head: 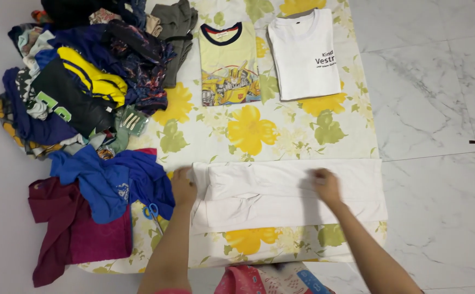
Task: Folding several items of clothing including t-shirts and a patterned shirt on a floral-covered bed.
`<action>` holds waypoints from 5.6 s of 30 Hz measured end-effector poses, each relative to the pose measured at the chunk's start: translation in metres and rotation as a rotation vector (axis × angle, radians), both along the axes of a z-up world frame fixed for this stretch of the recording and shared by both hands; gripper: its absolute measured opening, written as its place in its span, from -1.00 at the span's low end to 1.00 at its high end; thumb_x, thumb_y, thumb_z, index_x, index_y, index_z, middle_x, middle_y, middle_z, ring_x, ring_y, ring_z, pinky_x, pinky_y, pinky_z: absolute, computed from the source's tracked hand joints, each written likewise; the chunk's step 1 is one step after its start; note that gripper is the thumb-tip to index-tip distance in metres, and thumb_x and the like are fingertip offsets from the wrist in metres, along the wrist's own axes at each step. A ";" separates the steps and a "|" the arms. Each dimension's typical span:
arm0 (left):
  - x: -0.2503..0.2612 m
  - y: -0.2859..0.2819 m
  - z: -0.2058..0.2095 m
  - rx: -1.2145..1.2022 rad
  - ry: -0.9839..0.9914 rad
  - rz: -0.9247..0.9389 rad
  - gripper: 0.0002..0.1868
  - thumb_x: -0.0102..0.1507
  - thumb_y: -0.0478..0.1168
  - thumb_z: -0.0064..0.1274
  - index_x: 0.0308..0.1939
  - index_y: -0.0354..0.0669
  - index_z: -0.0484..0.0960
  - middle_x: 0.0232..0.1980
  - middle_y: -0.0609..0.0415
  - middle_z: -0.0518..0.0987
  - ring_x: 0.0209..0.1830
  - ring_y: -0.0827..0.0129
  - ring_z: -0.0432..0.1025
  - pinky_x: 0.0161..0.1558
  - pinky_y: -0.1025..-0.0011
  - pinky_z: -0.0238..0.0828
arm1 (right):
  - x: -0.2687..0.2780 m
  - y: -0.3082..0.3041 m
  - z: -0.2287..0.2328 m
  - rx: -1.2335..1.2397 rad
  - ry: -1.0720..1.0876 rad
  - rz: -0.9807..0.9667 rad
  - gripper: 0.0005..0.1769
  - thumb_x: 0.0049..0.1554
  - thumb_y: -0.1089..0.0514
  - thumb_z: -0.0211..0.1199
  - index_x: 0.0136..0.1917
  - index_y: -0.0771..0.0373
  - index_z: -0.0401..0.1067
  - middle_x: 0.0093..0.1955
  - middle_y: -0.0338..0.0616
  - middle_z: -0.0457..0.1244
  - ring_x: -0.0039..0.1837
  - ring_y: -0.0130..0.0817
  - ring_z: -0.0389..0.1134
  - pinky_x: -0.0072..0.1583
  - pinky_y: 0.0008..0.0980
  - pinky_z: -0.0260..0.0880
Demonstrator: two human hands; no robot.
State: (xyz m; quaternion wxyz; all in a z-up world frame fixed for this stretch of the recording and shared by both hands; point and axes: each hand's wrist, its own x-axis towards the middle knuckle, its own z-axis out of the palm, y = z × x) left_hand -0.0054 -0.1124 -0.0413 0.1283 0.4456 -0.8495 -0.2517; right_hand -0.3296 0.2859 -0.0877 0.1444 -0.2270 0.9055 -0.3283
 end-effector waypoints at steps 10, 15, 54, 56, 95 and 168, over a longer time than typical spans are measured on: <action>-0.024 -0.055 -0.037 0.029 -0.147 -0.356 -0.75 0.07 -0.44 0.15 -0.25 -0.01 0.70 -0.14 -0.02 0.56 -0.01 -0.05 0.40 0.07 0.10 0.42 | 0.103 -0.193 0.025 -0.097 -0.553 0.102 -0.27 -0.07 0.19 0.52 0.34 0.26 0.31 -0.06 -0.17 0.29 -0.04 -0.32 0.33 0.05 -0.32 0.40; -0.012 -0.053 -0.010 -0.084 -0.043 -0.235 -0.72 0.06 -0.46 0.10 -0.19 -0.13 0.70 -0.12 -0.11 0.56 -0.03 -0.09 0.40 0.07 0.08 0.37 | 0.117 -0.173 0.004 -0.046 -0.667 0.091 -0.55 0.00 0.17 0.50 0.15 0.28 0.47 -0.21 -0.16 0.26 -0.15 -0.37 0.24 -0.05 -0.33 0.34; 0.024 0.049 0.032 0.518 0.177 -0.290 -0.55 0.15 -0.49 0.14 0.10 -0.06 0.67 0.09 0.02 0.57 -0.23 0.21 0.48 -0.18 0.39 0.46 | 0.183 -0.154 0.070 -0.236 -0.214 -0.113 -0.45 0.05 0.36 0.31 0.31 0.25 0.34 0.01 -0.02 0.31 -0.07 -0.32 0.33 -0.03 -0.33 0.39; 0.022 0.046 0.042 0.568 0.110 -0.275 -0.48 0.09 -0.45 0.27 0.13 -0.06 0.65 0.12 0.02 0.53 -0.24 0.18 0.45 -0.17 0.38 0.44 | 0.188 -0.150 0.088 -0.290 -0.111 -0.078 -0.33 -0.01 0.35 0.36 0.36 0.28 0.25 0.09 0.03 0.28 -0.02 -0.27 0.33 -0.01 -0.27 0.39; -0.005 -0.101 -0.087 0.490 0.106 -0.067 -0.82 0.18 -0.22 0.25 -0.22 -0.25 0.73 -0.34 0.01 0.70 -0.36 0.32 0.60 -0.27 0.40 0.47 | 0.192 -0.213 0.068 0.042 0.082 0.362 -0.75 0.10 0.20 0.30 0.08 0.08 0.58 0.14 -0.14 0.37 0.19 -0.15 0.33 0.22 -0.09 0.29; 0.160 0.098 0.051 0.515 -0.110 -0.544 -0.83 0.01 -0.27 0.34 -0.34 -0.15 0.73 -0.21 0.09 0.66 -0.06 0.17 0.49 0.04 0.21 0.34 | 0.070 0.080 0.076 1.261 0.085 0.628 -0.75 0.11 -0.08 0.27 0.09 -0.21 0.54 0.17 -0.44 0.35 0.38 -0.46 0.28 0.52 0.07 0.01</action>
